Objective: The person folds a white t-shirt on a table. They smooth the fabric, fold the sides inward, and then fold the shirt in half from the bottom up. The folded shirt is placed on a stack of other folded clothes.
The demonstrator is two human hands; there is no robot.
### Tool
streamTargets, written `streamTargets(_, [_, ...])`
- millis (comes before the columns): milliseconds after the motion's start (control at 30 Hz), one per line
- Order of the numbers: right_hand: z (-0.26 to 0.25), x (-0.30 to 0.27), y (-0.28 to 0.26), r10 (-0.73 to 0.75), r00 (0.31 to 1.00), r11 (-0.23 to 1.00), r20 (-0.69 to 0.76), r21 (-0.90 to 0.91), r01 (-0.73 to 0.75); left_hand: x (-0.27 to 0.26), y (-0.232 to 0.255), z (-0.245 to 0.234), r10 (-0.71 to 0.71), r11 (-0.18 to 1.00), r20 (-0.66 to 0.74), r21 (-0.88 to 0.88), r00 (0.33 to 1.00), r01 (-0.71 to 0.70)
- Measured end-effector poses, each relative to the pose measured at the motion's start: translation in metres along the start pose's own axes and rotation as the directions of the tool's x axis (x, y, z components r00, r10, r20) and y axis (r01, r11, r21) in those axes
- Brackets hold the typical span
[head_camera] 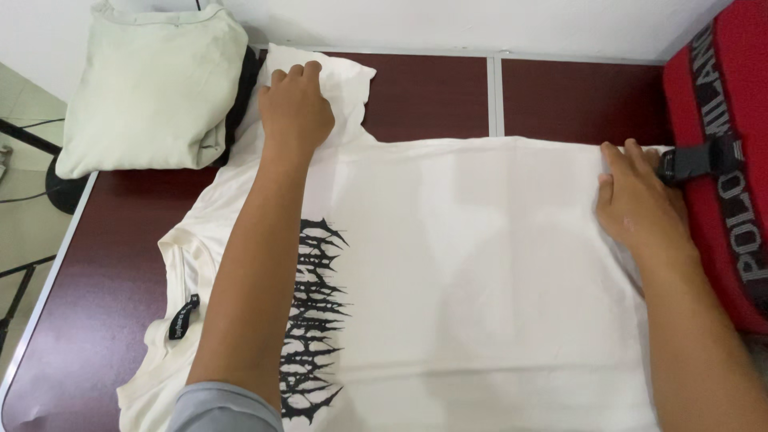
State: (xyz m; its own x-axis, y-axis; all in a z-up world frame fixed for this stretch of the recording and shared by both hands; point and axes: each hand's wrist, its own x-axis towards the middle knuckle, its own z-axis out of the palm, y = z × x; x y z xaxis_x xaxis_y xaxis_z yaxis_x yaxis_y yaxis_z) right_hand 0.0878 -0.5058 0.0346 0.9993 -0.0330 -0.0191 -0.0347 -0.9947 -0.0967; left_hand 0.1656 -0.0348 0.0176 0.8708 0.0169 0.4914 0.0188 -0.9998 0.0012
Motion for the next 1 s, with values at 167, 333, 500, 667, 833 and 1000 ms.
streamTargets(167, [0.002,0.005,0.005,-0.052,0.998,0.999,-0.035,0.005,0.052,0.026,-0.010,0.042,0.059,0.986,-0.063,-0.150,0.996,-0.068])
streamTargets(333, [0.003,0.009,0.001,-0.049,0.999,0.996,0.002,-0.068,0.049,0.044,-0.009,0.065,0.079,0.976,-0.098,-0.194,0.992,-0.097])
streamTargets(500, [0.007,0.008,0.001,-0.087,0.994,0.992,-0.068,-0.097,0.080,0.061,-0.014,0.065,-0.007,0.999,-0.001,-0.038,1.000,0.007])
streamTargets(667, [0.006,0.015,0.001,-0.111,0.988,0.988,-0.109,-0.119,0.098,0.063,-0.026,0.061,0.045,0.997,-0.040,0.060,0.998,-0.042])
streamTargets(833, [0.000,0.019,-0.010,0.050,0.995,0.995,-0.082,-0.087,-0.057,0.045,-0.036,0.048,-0.021,0.990,-0.092,-0.137,0.996,0.009])
streamTargets(1000, [-0.009,0.005,-0.014,-0.050,0.982,0.998,-0.183,-0.054,0.041,0.026,-0.034,0.025,0.000,0.975,-0.217,-0.219,0.976,-0.048])
